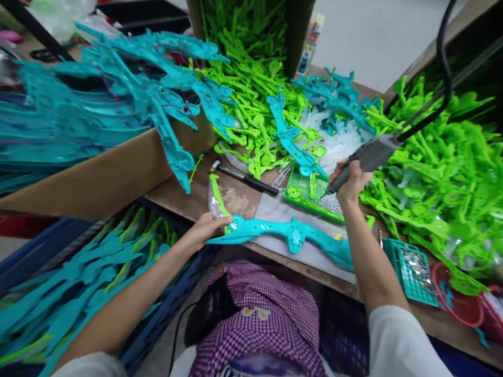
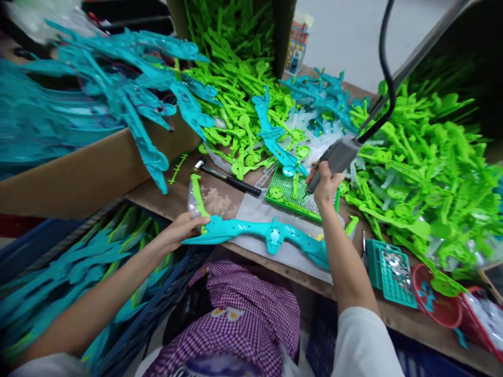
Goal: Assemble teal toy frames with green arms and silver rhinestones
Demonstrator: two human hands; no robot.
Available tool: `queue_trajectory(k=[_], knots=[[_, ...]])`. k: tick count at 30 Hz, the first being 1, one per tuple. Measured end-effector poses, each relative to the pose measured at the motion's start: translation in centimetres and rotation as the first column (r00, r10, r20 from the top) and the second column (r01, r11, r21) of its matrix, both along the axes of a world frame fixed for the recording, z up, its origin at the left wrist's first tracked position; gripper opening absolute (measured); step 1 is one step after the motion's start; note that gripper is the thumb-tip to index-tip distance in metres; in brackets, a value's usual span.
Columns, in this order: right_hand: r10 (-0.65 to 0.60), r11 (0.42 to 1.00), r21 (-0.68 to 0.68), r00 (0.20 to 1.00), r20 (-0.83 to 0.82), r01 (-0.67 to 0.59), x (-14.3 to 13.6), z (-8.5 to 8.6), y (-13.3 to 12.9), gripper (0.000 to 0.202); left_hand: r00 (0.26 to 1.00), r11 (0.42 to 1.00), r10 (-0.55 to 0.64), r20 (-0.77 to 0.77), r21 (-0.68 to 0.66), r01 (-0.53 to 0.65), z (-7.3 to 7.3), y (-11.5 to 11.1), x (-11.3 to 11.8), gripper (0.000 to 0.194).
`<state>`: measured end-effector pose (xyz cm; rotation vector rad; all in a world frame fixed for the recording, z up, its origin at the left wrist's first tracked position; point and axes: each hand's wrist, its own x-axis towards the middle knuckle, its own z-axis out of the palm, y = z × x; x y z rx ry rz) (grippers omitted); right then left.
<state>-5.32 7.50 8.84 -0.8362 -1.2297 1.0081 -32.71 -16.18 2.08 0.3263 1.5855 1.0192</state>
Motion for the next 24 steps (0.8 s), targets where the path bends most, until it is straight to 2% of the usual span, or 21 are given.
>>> queue_trajectory(k=[4, 9, 16, 24], knots=[[-0.056, 0.997, 0.048, 0.998, -0.039, 0.058, 0.3, -1.3, 2.8, 0.044, 0.999, 1.000, 0.015, -0.046, 0.006, -0.014, -0.4, 0.1, 0.0, 0.047], [-0.095, 0.994, 0.057, 0.995, -0.017, 0.096, -0.2, -2.5, 4.6, 0.045, 0.999, 1.000, 0.017, -0.047, 0.012, -0.017, -0.8, -0.1, -0.1, 0.046], [-0.054, 0.994, 0.087, 0.997, -0.061, 0.059, -0.7, -3.7, 5.2, 0.042, 0.999, 0.999, 0.050, -0.020, -0.012, -0.051, -0.6, 0.1, 0.4, 0.050], [-0.071, 0.996, 0.057, 0.997, -0.007, 0.071, -0.8, -4.1, 5.5, 0.045, 0.999, 0.998, 0.050, -0.021, -0.044, -0.051, -0.1, 0.3, 0.4, 0.053]])
